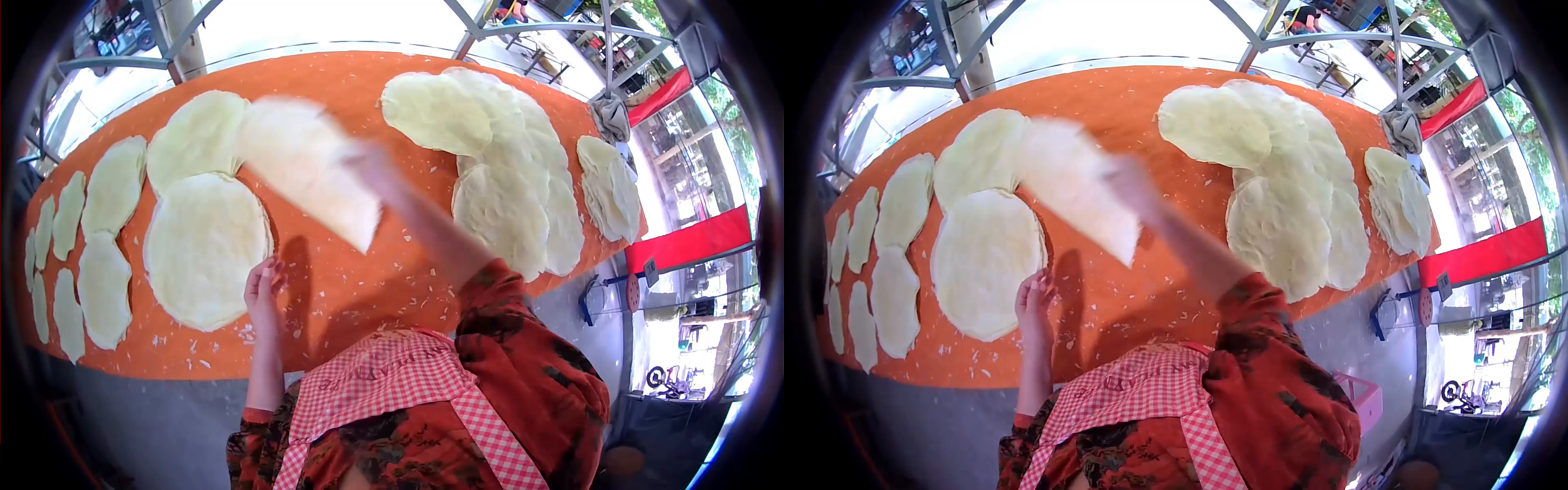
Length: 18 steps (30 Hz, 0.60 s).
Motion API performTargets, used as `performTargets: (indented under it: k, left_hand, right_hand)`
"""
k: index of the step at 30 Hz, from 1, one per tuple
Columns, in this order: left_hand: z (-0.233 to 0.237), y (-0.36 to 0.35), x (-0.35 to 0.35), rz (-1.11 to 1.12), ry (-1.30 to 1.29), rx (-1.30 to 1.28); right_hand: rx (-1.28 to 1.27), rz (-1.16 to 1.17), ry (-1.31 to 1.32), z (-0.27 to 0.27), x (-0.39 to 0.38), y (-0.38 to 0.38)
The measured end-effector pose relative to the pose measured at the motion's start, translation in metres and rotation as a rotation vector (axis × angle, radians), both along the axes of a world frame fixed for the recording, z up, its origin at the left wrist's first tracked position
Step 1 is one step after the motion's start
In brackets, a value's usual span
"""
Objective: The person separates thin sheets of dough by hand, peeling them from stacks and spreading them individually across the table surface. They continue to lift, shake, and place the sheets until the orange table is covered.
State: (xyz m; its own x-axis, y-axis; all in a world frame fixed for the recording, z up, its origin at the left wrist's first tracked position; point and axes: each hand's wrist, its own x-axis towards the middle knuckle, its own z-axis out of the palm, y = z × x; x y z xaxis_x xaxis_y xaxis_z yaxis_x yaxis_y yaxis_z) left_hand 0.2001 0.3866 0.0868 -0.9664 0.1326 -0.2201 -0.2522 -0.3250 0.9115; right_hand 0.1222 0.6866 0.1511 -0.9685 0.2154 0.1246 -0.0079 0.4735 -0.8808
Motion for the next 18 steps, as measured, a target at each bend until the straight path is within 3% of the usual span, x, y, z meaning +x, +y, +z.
performTargets:
  k: [1, 2, 3, 4, 5, 6, 7, 8, 9, 10, 12, 14, 15, 17, 18]
  left_hand:
    - [-0.011, -0.003, 0.003, 0.009, 0.038, -0.046]
    - [-0.031, -0.009, 0.007, 0.021, 0.075, -0.092]
    - [-0.05, -0.012, 0.012, 0.038, 0.11, -0.139]
    - [-0.064, -0.017, 0.02, 0.041, 0.189, -0.264]
    - [-0.075, -0.024, 0.029, 0.053, 0.262, -0.4]
    - [-0.088, -0.031, 0.036, 0.071, 0.328, -0.546]
    - [-0.113, -0.037, 0.045, 0.142, 0.45, -0.661]
    - [-0.098, -0.043, 0.05, 0.034, 0.652, -0.935]
    - [-0.096, -0.045, 0.055, 0.004, 0.783, -1.025]
    - [-0.084, -0.039, 0.062, -0.007, 0.786, -1.1]
    - [-0.077, -0.03, 0.056, -0.024, 0.787, -1.202]
    - [-0.085, -0.03, 0.057, -0.048, 0.758, -1.257]
    - [-0.088, -0.031, 0.053, -0.061, 0.762, -1.276]
    - [-0.089, -0.031, 0.051, -0.076, 0.771, -1.284]
    - [-0.09, -0.031, 0.05, -0.077, 0.777, -1.276]
  right_hand:
    - [-0.24, -0.135, 0.043, 0.024, 0.012, 0.025]
    - [-0.259, -0.173, 0.071, 0.041, 0.024, 0.057]
    - [-0.189, -0.29, 0.198, 0.023, 0.028, 0.099]
    - [-0.236, -0.321, 0.066, 0.033, 0.051, 0.126]
    - [-0.162, -0.469, 0.158, 0.017, 0.066, 0.151]
    - [-0.088, -0.433, 0.139, 0.016, 0.087, 0.166]
    - [-0.045, -0.445, 0.284, -0.063, 0.087, 0.236]
    - [0.056, -0.593, 0.223, -0.072, 0.099, 0.241]
    - [0.164, -0.733, 0.157, -0.083, 0.123, 0.243]
    - [0.6, -0.888, 0.223, -0.147, 0.145, 0.28]
    - [0.334, -0.908, 0.199, -0.108, 0.15, 0.195]
    - [-0.197, -0.502, -0.034, -0.143, 0.141, 0.144]
    - [-0.549, -0.266, -0.06, -0.109, 0.134, 0.074]
    - [-0.881, -0.012, -0.373, -0.095, 0.111, -0.015]
    - [-0.901, 0.099, -0.457, -0.121, 0.098, -0.047]
